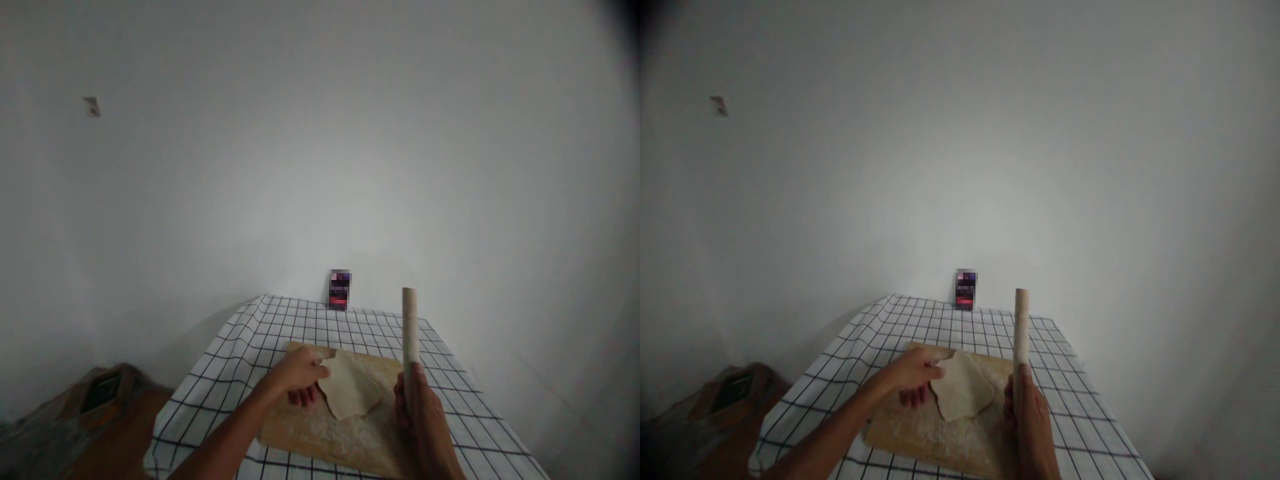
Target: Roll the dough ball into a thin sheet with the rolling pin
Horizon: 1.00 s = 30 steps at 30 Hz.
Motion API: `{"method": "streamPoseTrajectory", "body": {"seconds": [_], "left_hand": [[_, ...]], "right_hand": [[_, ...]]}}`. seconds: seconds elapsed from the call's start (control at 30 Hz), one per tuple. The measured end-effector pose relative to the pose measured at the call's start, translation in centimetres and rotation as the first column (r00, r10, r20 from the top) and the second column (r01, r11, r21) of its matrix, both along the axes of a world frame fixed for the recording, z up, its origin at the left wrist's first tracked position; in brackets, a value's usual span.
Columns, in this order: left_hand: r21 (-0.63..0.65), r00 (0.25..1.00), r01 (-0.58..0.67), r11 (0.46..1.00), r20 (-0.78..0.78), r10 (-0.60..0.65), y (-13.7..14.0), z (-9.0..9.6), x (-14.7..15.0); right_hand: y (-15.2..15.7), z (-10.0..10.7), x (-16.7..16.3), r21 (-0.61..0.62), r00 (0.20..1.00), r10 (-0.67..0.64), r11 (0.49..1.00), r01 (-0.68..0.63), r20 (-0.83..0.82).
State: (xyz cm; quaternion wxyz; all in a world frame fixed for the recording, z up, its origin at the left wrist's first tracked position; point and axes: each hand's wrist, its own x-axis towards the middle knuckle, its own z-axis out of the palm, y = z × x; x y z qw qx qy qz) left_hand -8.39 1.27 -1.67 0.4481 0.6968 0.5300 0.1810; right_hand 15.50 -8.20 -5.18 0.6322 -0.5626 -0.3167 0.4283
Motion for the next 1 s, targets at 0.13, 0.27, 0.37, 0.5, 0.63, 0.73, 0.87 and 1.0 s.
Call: {"method": "streamPoseTrajectory", "body": {"seconds": [0.13, 0.27, 0.37, 0.5, 0.63, 0.73, 0.87, 1.0], "left_hand": [[0.391, 0.981, -0.103, 0.915, -0.112, 0.159, 0.4, 4.2, -2.2], [0.694, 0.974, -0.224, 0.685, 0.145, 0.172, -0.8, 7.9, -1.4], [0.768, 0.988, -0.157, 0.621, 0.112, 0.110, -2.3, 6.8, 0.5], [0.714, 0.979, 0.025, 0.700, -0.160, 0.129, -3.4, 1.4, 2.1], [0.727, 0.931, 0.082, 0.682, -0.301, 0.209, -2.0, -2.2, 2.1], [0.734, 0.869, 0.136, 0.665, -0.411, 0.276, -0.2, -2.3, 2.1], [0.685, 0.841, 0.163, 0.710, -0.473, 0.263, 1.7, -1.6, 2.5], [0.688, 0.838, 0.181, 0.702, -0.482, 0.257, 2.2, -1.6, 2.8]], "right_hand": [[0.6, 1.4, 1.3, -0.075, 0.955, 0.133, 0.990, -0.117, 0.266], [2.0, 4.8, 3.6, -0.131, 0.548, 0.272, 0.950, -0.283, 0.791], [3.4, 6.9, 4.4, -0.253, 0.126, 0.319, 0.893, -0.371, 0.939], [5.0, 6.9, 3.9, -0.355, -0.115, 0.338, 0.846, -0.398, 0.934], [6.4, 5.2, 3.5, -0.368, -0.108, 0.358, 0.826, -0.428, 0.927], [7.9, 4.2, 4.0, -0.254, -0.016, 0.278, 0.849, -0.464, 0.960], [10.1, 3.1, 4.5, -0.206, 0.049, 0.256, 0.864, -0.460, 0.965], [11.1, 2.3, 4.8, -0.197, 0.074, 0.259, 0.865, -0.462, 0.963]]}}
